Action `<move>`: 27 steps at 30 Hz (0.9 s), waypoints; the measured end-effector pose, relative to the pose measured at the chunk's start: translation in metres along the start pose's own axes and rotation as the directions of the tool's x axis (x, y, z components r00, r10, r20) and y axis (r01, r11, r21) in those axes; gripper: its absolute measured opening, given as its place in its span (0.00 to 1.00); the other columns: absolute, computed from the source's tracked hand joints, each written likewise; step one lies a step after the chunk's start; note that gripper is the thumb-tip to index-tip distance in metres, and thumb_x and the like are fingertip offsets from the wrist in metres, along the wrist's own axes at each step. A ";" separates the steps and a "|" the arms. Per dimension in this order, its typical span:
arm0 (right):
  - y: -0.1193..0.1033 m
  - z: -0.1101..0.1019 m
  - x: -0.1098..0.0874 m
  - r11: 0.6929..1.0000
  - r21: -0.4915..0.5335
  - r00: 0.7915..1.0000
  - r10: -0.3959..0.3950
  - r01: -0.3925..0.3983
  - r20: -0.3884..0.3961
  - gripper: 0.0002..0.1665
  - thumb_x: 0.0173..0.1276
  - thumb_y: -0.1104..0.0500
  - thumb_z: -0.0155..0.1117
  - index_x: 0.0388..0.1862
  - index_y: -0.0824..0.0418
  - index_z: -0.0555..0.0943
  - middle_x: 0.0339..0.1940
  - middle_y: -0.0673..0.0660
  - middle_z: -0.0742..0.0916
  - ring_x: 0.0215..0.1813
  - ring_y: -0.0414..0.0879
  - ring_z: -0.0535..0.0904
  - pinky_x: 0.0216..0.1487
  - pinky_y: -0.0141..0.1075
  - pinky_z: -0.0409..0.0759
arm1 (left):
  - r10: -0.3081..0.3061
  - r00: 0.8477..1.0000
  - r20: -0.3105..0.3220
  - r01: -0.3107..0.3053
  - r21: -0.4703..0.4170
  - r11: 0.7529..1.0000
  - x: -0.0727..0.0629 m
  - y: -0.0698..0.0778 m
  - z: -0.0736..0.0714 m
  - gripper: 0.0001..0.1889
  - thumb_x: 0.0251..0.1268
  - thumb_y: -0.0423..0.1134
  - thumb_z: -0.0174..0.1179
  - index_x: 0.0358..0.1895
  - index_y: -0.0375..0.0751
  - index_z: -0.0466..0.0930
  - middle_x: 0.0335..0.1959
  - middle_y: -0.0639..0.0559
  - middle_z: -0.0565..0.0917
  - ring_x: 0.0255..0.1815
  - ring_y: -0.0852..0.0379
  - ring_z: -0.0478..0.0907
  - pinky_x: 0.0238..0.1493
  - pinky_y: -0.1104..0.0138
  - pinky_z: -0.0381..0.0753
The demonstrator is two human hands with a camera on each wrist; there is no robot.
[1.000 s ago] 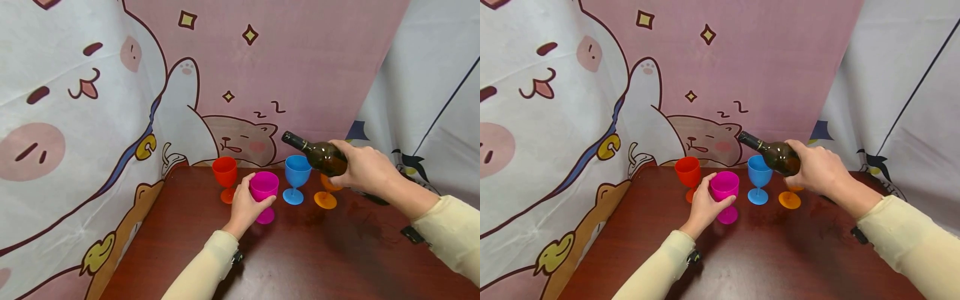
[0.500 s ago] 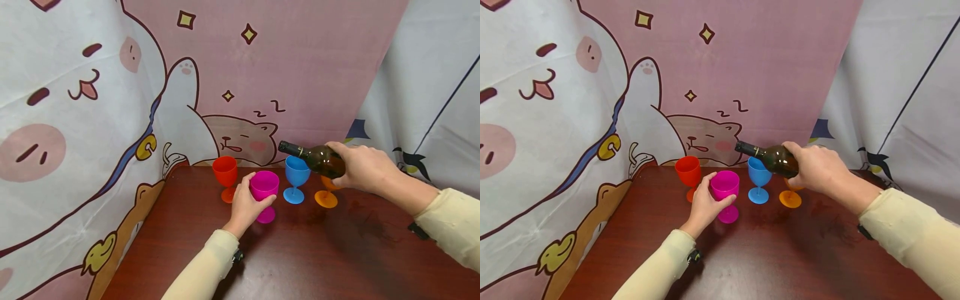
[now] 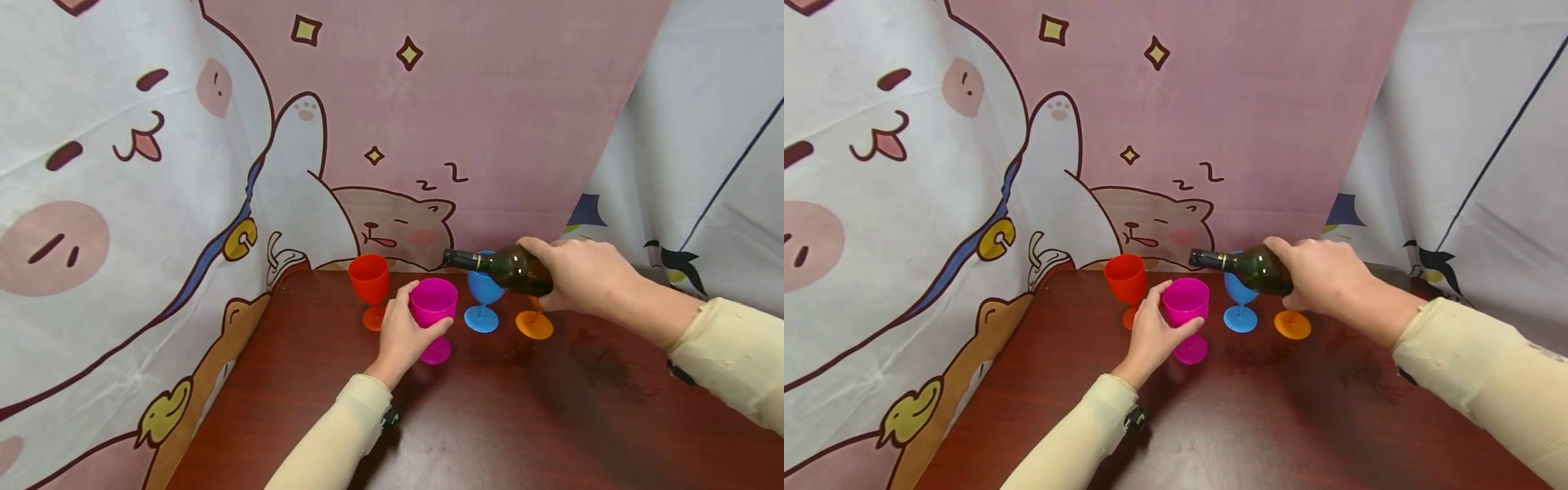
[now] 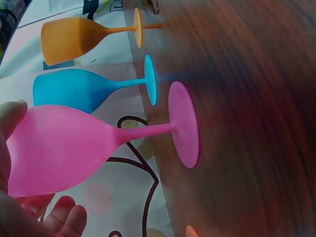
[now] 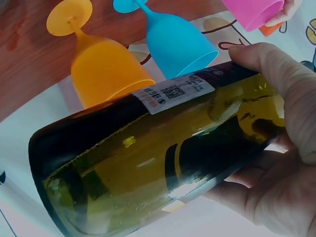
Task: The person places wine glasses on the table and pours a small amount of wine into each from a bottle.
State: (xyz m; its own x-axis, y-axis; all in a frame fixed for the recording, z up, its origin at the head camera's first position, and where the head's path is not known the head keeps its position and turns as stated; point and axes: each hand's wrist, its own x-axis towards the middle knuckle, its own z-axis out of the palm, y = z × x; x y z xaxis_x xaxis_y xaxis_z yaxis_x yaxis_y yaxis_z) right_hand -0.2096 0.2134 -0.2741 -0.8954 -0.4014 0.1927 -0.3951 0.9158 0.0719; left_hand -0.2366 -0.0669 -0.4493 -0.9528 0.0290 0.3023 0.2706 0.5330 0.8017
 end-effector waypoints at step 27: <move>-0.008 0.004 0.003 0.995 -0.091 0.996 -0.042 0.049 0.078 0.52 0.39 0.53 0.93 0.64 0.55 0.76 0.34 0.59 0.88 0.35 0.58 0.85 0.32 0.56 0.83 | 0.000 1.000 -0.018 0.000 0.004 1.000 -0.001 0.000 0.001 0.47 0.55 0.54 0.81 0.77 0.54 0.67 0.59 0.49 0.83 0.59 0.51 0.79 0.51 0.58 0.89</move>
State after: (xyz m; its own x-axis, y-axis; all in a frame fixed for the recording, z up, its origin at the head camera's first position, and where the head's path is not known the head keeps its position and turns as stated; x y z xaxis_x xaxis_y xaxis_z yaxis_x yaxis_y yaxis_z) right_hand -0.2096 0.2046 -0.2786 -0.8912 -0.4393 0.1126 -0.4183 0.8922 0.1702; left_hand -0.2355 -0.0663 -0.4497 -0.9500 0.0138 0.3119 0.2704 0.5361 0.7997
